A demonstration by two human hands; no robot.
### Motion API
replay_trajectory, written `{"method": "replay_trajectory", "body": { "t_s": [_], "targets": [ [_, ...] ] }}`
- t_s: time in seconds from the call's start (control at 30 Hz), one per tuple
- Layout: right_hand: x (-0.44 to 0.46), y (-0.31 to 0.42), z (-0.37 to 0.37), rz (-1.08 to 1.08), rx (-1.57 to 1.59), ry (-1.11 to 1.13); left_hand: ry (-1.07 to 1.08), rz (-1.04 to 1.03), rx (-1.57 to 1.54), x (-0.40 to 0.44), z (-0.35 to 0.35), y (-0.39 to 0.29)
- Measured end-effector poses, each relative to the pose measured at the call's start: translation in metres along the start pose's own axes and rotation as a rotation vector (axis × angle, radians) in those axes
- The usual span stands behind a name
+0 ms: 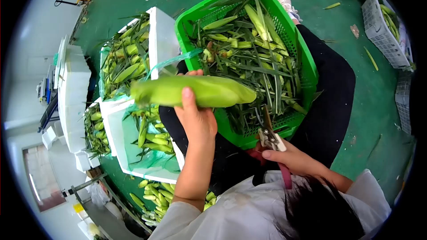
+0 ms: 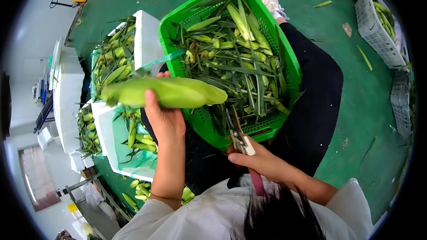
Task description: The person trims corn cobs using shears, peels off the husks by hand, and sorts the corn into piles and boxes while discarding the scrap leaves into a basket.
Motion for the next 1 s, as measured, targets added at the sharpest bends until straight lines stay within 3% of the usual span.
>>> {"method": "replay_trajectory", "body": {
  "t_s": [0.1,0.17,0.2,0.23,0.33,0.37,0.43,0.47,0.5,0.57,0.6,0.7,0.73,0.77,0.83,0.87,0.93,0.97,1.0],
  "targets": [
    [0.021,0.013,0.001,0.088,-0.04,-0.101,-0.039,-0.102,-0.083,-0.024,-0.004,0.007],
    [0.05,0.03,0.015,0.285,-0.097,-0.195,-0.061,-0.153,-0.087,-0.045,0.002,0.021],
    [0.06,0.041,0.024,0.409,-0.269,-0.275,-0.063,-0.177,-0.09,-0.05,0.003,0.026],
    [0.065,0.055,0.028,0.536,-0.444,-0.35,-0.108,-0.136,-0.134,-0.047,0.008,0.034],
    [0.066,0.053,0.033,0.501,-0.569,-0.354,-0.195,0.016,-0.223,-0.044,0.027,0.047],
    [0.063,0.049,0.034,0.499,-0.506,-0.329,-0.257,0.095,-0.258,-0.04,0.031,0.045],
    [0.048,0.031,0.035,0.233,-0.298,-0.149,-0.249,0.26,-0.304,-0.023,0.043,0.043],
    [0.033,0.025,0.026,0.147,0.131,0.028,-0.307,0.449,-0.413,-0.014,0.055,0.051],
    [0.022,0.02,0.028,0.095,0.261,0.11,-0.353,0.551,-0.431,-0.013,0.061,0.05],
    [0.013,0.043,0.028,0.109,0.078,-0.056,-0.395,0.572,-0.432,-0.015,0.071,0.045],
    [0.017,0.05,0.035,0.184,-0.171,-0.153,-0.371,0.519,-0.369,-0.015,0.072,0.039],
    [0.015,0.109,-0.003,0.81,-0.897,-0.361,-0.273,0.407,-0.206,-0.019,0.059,0.033],
    [0.018,0.118,-0.017,0.918,-1.063,-0.373,-0.246,0.378,-0.174,-0.024,0.052,0.032],
    [0.047,0.101,-0.02,0.677,-0.971,-0.171,-0.245,0.33,-0.143,-0.029,0.053,0.025],
    [0.058,0.081,-0.023,0.379,-0.738,-0.071,-0.185,0.305,-0.197,-0.03,0.044,0.017],
    [0.057,0.08,-0.024,0.512,-0.669,-0.109,-0.087,0.399,-0.384,-0.029,0.04,0.018],
    [0.055,0.079,-0.009,0.516,-0.429,-0.292,0.065,0.529,-0.682,-0.032,0.04,0.021],
    [0.056,0.086,-0.007,0.503,-0.245,-0.276,0.119,0.57,-0.788,-0.033,0.038,0.017],
    [0.055,0.099,0.008,0.491,-0.299,-0.393,0.14,0.545,-0.774,-0.036,0.037,0.009]
  ]
}}
Point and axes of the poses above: each hand's wrist, its own x-axis towards the middle knuckle, its own z-axis out of the back of the hand, y = z × x, the point moved 7 cm from there along x, towards the middle knuckle, and after that the axes turned 7 degrees about -y, right-handed, at the moved point
